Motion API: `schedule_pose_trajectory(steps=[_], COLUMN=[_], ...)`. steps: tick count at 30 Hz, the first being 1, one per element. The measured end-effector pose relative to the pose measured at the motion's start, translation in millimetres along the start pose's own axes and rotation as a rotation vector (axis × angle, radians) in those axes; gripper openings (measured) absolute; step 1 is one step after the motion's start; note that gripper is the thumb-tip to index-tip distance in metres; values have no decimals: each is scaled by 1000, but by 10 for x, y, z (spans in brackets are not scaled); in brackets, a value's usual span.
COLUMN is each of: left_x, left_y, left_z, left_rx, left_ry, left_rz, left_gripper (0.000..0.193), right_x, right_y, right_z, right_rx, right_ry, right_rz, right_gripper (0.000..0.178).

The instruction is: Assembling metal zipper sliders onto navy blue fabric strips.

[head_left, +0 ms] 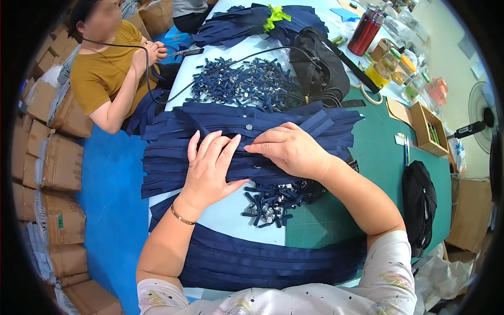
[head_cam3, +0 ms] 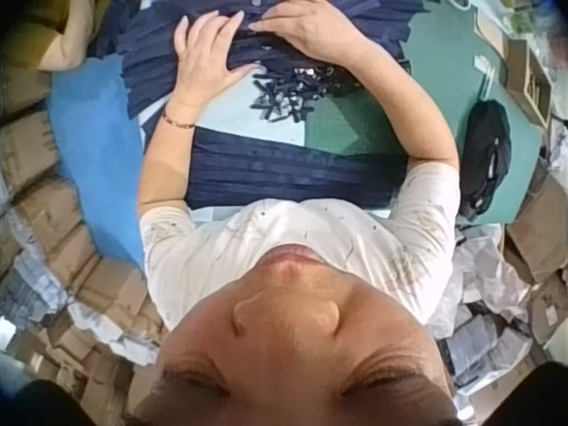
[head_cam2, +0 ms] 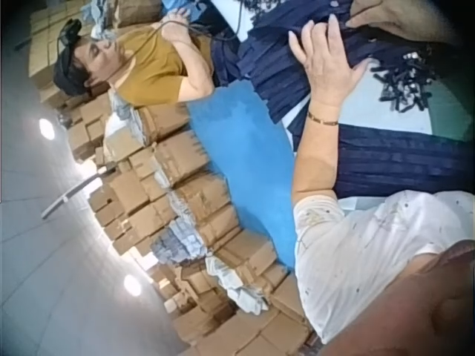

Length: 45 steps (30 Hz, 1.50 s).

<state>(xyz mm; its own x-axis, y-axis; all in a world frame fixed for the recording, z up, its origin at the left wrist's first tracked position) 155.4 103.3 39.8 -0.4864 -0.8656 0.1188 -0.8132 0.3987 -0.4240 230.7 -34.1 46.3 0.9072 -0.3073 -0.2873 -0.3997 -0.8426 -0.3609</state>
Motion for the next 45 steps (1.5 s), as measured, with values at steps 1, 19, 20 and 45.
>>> schedule_pose_trajectory(steps=[1,19,20,45], left_x=[-12,-92,-88,-71], left_y=[9,-4,1,18], left_z=[-3,35,50,21], left_rx=[6,68,53,95], left_ry=[2,129,125,130], left_rz=[3,39,60,3], left_gripper=[87,72,73,86], right_x=[8,220,225,188], right_y=[-9,-209,-214,-384], right_z=[5,37,50,20], right_rx=[-19,1,-3,-58], right_ry=[-8,-192,-245,-69], right_rz=[6,255,233,142], right_gripper=[35,28,30,15])
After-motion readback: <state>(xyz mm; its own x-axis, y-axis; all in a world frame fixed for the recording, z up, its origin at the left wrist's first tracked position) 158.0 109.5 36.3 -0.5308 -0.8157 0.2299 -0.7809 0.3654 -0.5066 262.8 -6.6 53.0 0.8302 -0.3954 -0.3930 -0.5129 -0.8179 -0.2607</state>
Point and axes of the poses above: each hand's wrist, its own y-axis away from the middle knuckle, its own z-axis out of the palm, x = y × z, the point moved 6 cm from there along -y, towards the middle knuckle, and after that the axes turned 9 degrees about z, right-handed, at the moved point
